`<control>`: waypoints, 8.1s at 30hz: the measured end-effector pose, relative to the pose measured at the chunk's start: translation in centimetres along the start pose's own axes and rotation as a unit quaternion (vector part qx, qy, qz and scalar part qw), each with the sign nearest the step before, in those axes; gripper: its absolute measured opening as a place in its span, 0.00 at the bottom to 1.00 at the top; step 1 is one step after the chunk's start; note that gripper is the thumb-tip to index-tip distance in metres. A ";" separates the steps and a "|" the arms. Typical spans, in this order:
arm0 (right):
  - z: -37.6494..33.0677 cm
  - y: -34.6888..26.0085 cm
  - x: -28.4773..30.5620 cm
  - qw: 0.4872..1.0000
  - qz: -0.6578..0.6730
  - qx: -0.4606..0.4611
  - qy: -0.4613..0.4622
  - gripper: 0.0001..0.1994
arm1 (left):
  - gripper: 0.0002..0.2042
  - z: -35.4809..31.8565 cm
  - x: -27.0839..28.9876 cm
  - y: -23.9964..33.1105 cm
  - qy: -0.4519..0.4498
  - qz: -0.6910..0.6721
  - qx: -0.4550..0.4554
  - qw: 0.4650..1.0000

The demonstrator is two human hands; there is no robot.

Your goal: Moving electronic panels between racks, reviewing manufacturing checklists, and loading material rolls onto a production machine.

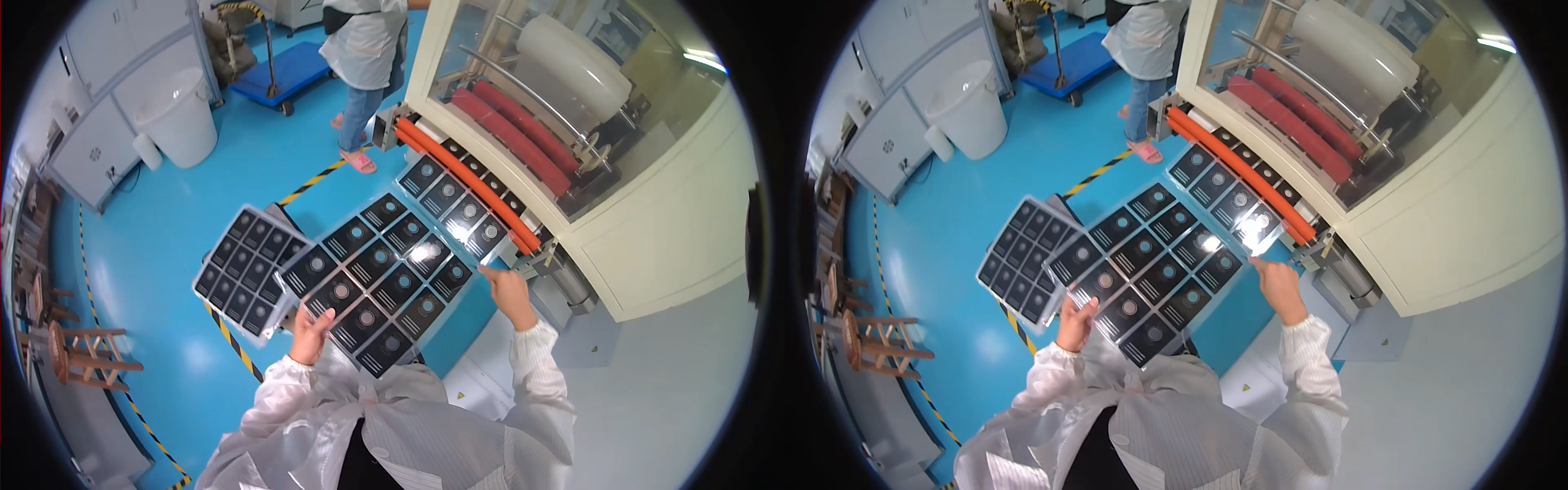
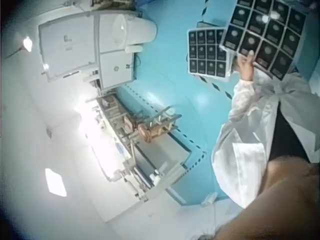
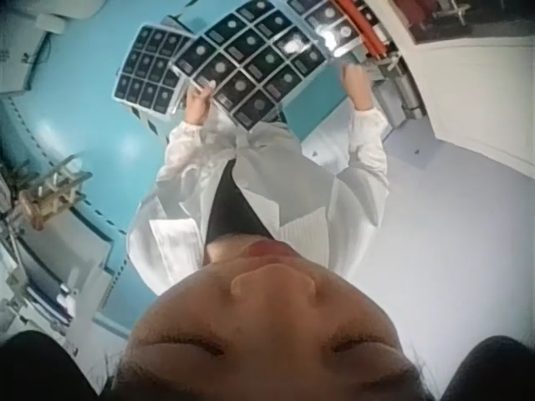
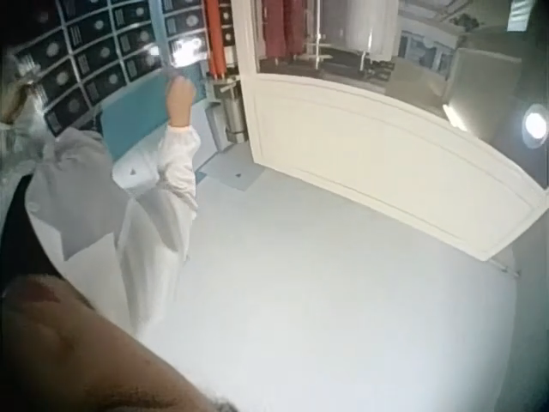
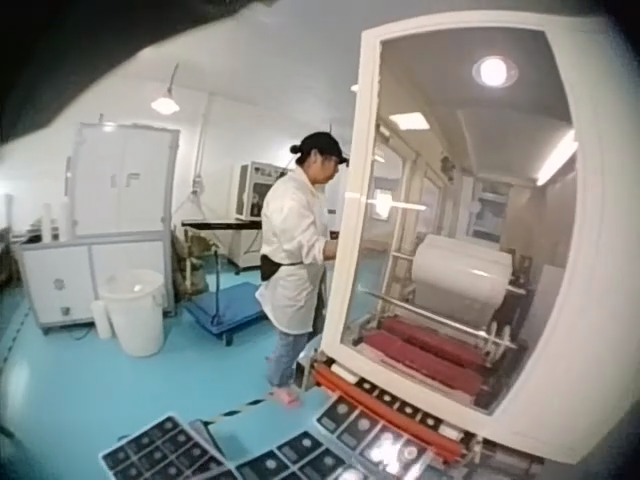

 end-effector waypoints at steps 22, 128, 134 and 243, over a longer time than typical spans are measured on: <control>-2.5 3.0 -5.5 0.911 0.397 -0.079 0.075 0.06 | 0.21 4.8 6.2 22.4 0.053 -0.025 -0.251 0.966; -5.8 -8.8 -7.4 0.725 0.663 -0.116 -0.145 0.12 | 0.17 8.4 -10.6 -6.3 -0.073 -0.073 0.172 0.980; -5.7 -5.4 -4.5 0.767 0.616 -0.136 -0.117 0.12 | 0.18 9.2 -9.9 -7.0 -0.107 -0.149 0.123 0.975; 1.2 -3.0 -0.1 0.997 0.050 0.002 0.055 0.13 | 0.12 0.0 0.2 -0.4 -0.042 0.025 0.001 0.999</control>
Point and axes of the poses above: each hand's wrist, its own z-axis towards the middle knuckle, its own x-axis out of the back of the hand, y = z × x, the point moved 9 cm from there along z, towards the middle knuckle
